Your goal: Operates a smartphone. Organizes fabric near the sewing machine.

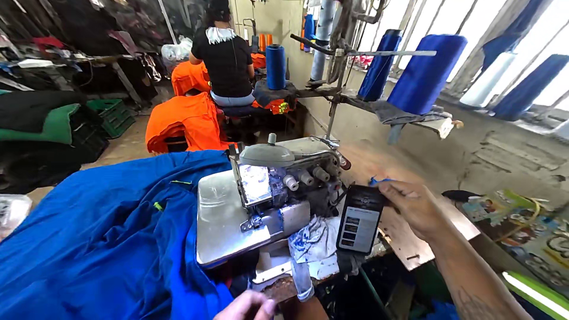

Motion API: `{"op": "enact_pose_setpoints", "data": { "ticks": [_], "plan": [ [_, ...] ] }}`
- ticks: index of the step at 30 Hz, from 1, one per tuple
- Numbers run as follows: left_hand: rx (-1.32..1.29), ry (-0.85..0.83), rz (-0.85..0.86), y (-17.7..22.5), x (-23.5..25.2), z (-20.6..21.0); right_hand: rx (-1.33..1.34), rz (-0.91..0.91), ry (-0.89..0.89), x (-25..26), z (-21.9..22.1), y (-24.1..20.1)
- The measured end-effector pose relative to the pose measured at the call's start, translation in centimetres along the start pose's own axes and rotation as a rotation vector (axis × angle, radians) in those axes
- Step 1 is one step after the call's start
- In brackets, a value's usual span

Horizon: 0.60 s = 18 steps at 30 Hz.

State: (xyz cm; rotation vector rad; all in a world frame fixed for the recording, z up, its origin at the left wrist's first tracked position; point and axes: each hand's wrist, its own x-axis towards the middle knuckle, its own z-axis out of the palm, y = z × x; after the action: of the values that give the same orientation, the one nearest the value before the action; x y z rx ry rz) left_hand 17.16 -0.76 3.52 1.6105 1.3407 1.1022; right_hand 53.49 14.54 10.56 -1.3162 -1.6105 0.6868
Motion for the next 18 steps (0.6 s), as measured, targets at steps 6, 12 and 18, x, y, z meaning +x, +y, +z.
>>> {"op": "enact_pose_setpoints", "data": {
  "ticks": [6,12,18],
  "plan": [
    [0.417,-0.182,0.239,0.3,8.1,7.0,0.161,0.197,0.024,-0.8,1.5,2.3],
    [0.71,-0.46,0.264,0.0,14.5,11.4,0.279,0.359,0.141,-3.6,2.8,4.5],
    [0.873,-0.655,0.263,1.2,16.1,11.7,-0.22,0.221,0.377,-9.5,9.2,3.4]
  ]
}}
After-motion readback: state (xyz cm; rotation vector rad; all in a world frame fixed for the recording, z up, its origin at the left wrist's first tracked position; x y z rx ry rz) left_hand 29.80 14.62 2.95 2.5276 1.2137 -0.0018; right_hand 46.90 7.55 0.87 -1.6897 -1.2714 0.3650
